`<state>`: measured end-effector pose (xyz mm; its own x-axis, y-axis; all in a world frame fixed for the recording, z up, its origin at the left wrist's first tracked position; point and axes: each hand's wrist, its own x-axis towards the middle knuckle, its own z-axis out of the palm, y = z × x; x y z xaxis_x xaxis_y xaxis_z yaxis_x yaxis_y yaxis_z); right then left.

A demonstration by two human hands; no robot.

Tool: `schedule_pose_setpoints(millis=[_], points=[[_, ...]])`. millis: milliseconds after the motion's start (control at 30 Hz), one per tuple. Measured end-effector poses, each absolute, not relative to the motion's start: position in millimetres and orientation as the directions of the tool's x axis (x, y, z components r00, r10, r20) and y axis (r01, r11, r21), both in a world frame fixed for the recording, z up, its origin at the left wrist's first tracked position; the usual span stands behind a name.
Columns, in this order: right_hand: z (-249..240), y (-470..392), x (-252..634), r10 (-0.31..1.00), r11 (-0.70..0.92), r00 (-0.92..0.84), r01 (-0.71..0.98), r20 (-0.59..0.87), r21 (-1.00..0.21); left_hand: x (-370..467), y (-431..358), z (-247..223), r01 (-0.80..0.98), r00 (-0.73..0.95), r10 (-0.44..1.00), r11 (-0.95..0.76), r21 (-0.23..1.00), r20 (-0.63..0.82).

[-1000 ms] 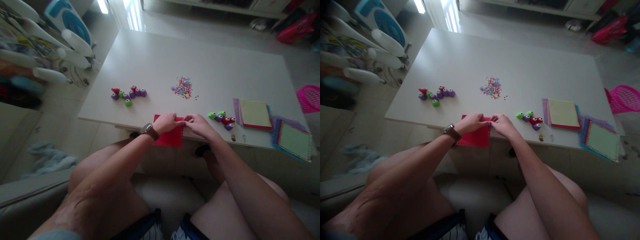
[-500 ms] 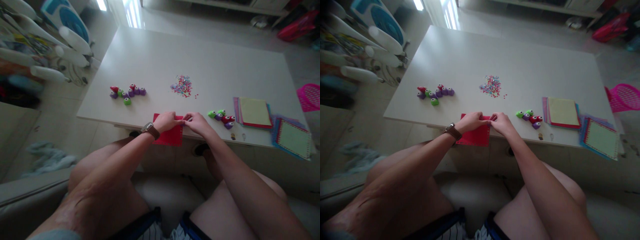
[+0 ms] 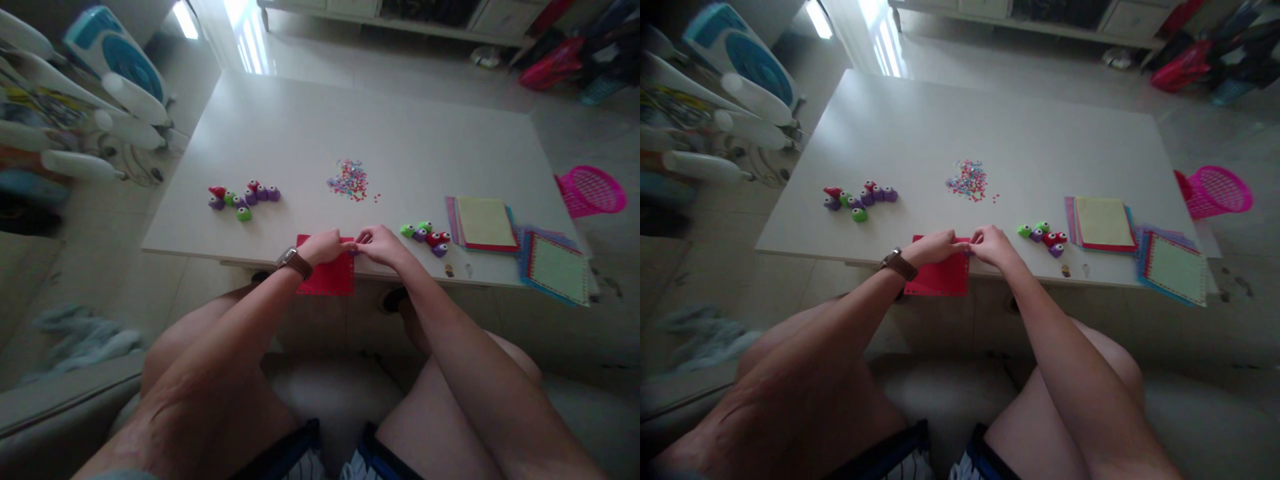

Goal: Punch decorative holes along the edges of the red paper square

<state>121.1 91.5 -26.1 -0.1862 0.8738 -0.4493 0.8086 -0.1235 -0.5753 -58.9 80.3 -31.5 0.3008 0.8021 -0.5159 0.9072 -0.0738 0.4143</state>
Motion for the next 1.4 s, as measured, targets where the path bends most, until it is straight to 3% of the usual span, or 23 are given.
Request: schedule_pose_setpoints(millis=[167,400,700,767,867,933,1000,1200,1400], points=[[-27.8,96.0,135.6,0.948,-0.082,-0.081,0.871,-0.306,-0.484,-64.7,74.8,-34.1,0.882,0.303,0.833,-0.062,0.467,-0.463],[-28.5,92.1,132.9,0.947,0.096,-0.212,0.905,-0.242,-0.415,-67.3,71.5,-36.3,0.875,0.324,0.832,-0.084,0.476,-0.45],[-19.0,99.7,182.4,0.955,0.042,-0.06,0.997,-0.291,-0.07,-68.1,65.4,-32.8,0.879,0.332,0.837,-0.108,0.464,-0.435],[-19.8,98.9,186.4,0.963,0.077,-0.084,0.996,-0.255,-0.039,-67.6,63.6,-29.1,0.885,0.328,0.837,-0.11,0.452,-0.438],[-19.7,95.8,176.8,0.96,0.174,-0.206,0.969,-0.191,-0.173,-66.7,61.0,-26.2,0.893,0.327,0.841,-0.126,0.432,-0.431],[-18.2,93.2,164.1,0.929,0.201,-0.289,0.919,-0.232,-0.339,-66.1,59.8,-26.5,0.895,0.33,0.845,-0.137,0.425,-0.422],[-16.1,91.0,151.6,0.903,0.178,-0.32,0.886,-0.287,-0.427,-65.5,59.2,-27.8,0.896,0.328,0.85,-0.142,0.421,-0.412],[-15.2,86.4,136.6,0.905,0.118,-0.262,0.912,-0.335,-0.394,-64.3,58.8,-29.1,0.895,0.325,0.849,-0.134,0.426,-0.417],[-23.1,87.6,141.7,0.966,0.138,-0.206,0.924,-0.159,-0.355,-63.8,57.7,-20.8,0.899,0.33,0.843,-0.145,0.412,-0.424]])
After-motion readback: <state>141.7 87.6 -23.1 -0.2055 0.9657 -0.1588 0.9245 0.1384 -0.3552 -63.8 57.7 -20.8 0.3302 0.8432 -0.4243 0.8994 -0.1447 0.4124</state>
